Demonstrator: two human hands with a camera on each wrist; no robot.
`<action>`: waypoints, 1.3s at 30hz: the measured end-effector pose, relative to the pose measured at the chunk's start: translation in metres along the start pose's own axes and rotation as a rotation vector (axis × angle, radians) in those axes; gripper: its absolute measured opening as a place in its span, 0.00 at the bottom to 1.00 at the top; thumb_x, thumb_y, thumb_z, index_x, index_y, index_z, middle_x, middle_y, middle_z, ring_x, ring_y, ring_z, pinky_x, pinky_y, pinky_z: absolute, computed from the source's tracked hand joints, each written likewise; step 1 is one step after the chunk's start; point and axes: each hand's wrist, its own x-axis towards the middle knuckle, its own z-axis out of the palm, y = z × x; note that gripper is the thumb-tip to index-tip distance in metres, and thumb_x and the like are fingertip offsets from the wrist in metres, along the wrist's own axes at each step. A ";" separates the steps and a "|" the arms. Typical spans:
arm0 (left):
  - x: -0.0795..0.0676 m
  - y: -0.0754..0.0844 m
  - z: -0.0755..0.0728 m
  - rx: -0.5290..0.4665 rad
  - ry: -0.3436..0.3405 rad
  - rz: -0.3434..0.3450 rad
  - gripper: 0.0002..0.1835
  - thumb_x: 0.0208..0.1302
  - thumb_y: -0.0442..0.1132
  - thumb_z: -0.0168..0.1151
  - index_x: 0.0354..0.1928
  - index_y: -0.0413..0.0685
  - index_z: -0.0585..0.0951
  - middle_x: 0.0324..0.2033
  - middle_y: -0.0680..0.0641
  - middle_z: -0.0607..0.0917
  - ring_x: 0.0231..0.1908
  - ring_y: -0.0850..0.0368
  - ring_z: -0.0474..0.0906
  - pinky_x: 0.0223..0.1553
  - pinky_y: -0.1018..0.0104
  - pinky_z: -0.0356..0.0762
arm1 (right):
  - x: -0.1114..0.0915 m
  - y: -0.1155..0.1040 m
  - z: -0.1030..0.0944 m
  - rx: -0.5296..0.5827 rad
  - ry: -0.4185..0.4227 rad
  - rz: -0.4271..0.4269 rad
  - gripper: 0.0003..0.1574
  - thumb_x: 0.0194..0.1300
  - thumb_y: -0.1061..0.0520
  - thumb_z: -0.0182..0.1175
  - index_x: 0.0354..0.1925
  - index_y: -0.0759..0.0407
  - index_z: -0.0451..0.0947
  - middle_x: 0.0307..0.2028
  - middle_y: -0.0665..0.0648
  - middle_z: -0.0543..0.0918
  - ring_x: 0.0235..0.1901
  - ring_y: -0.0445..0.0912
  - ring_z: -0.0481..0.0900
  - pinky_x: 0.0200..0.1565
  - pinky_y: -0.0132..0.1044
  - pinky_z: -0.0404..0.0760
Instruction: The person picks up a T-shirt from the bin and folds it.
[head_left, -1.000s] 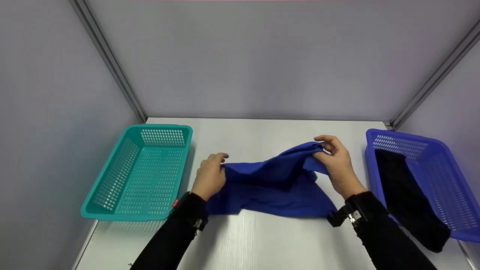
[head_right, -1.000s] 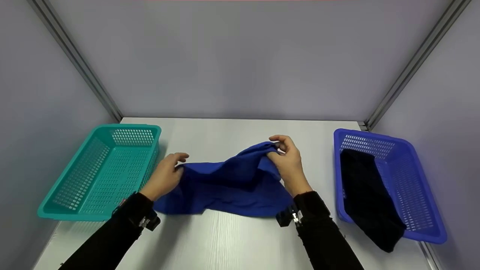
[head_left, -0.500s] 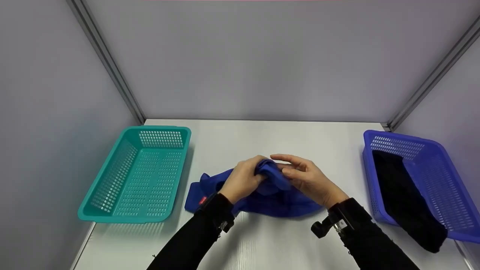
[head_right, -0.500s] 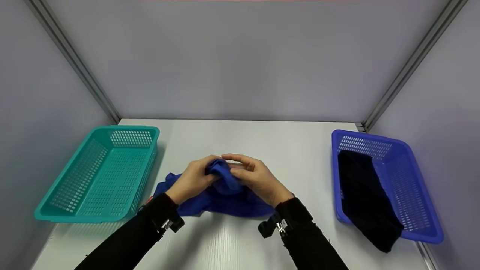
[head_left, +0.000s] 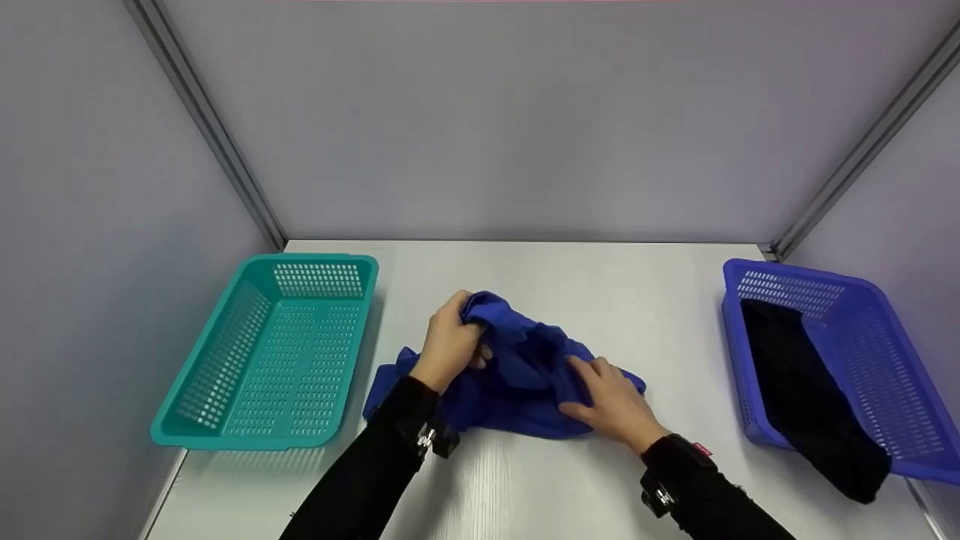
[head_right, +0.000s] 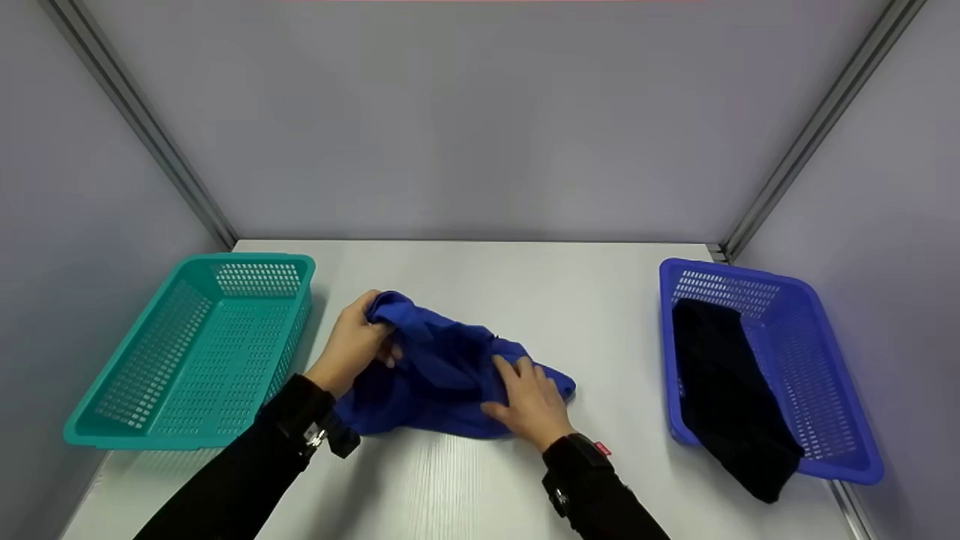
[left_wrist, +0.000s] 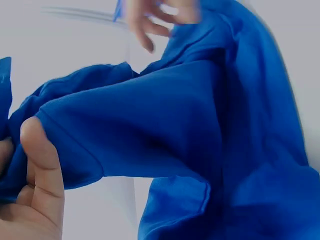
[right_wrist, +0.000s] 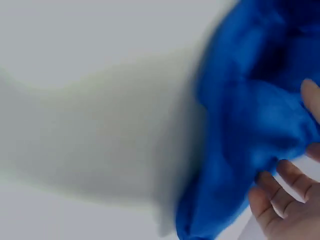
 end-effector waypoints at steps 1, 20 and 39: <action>0.000 0.001 0.000 -0.018 0.008 -0.011 0.08 0.72 0.26 0.54 0.48 0.41 0.76 0.17 0.40 0.80 0.13 0.53 0.77 0.16 0.60 0.79 | -0.002 0.000 0.004 -0.052 -0.018 -0.036 0.47 0.64 0.44 0.72 0.75 0.55 0.67 0.50 0.62 0.75 0.46 0.57 0.76 0.48 0.56 0.77; 0.012 -0.007 -0.026 -0.071 0.154 -0.084 0.09 0.75 0.28 0.54 0.53 0.40 0.76 0.35 0.34 0.85 0.22 0.45 0.86 0.20 0.59 0.83 | -0.013 0.033 0.007 -0.548 0.368 -0.258 0.11 0.52 0.72 0.65 0.31 0.65 0.72 0.18 0.60 0.79 0.20 0.57 0.82 0.43 0.55 0.83; 0.018 -0.034 -0.060 0.088 0.082 0.044 0.42 0.73 0.29 0.50 0.84 0.51 0.45 0.80 0.43 0.22 0.80 0.41 0.33 0.76 0.46 0.52 | -0.035 0.060 -0.007 -0.465 0.109 -0.092 0.22 0.61 0.55 0.72 0.17 0.59 0.74 0.16 0.56 0.78 0.20 0.54 0.78 0.30 0.50 0.75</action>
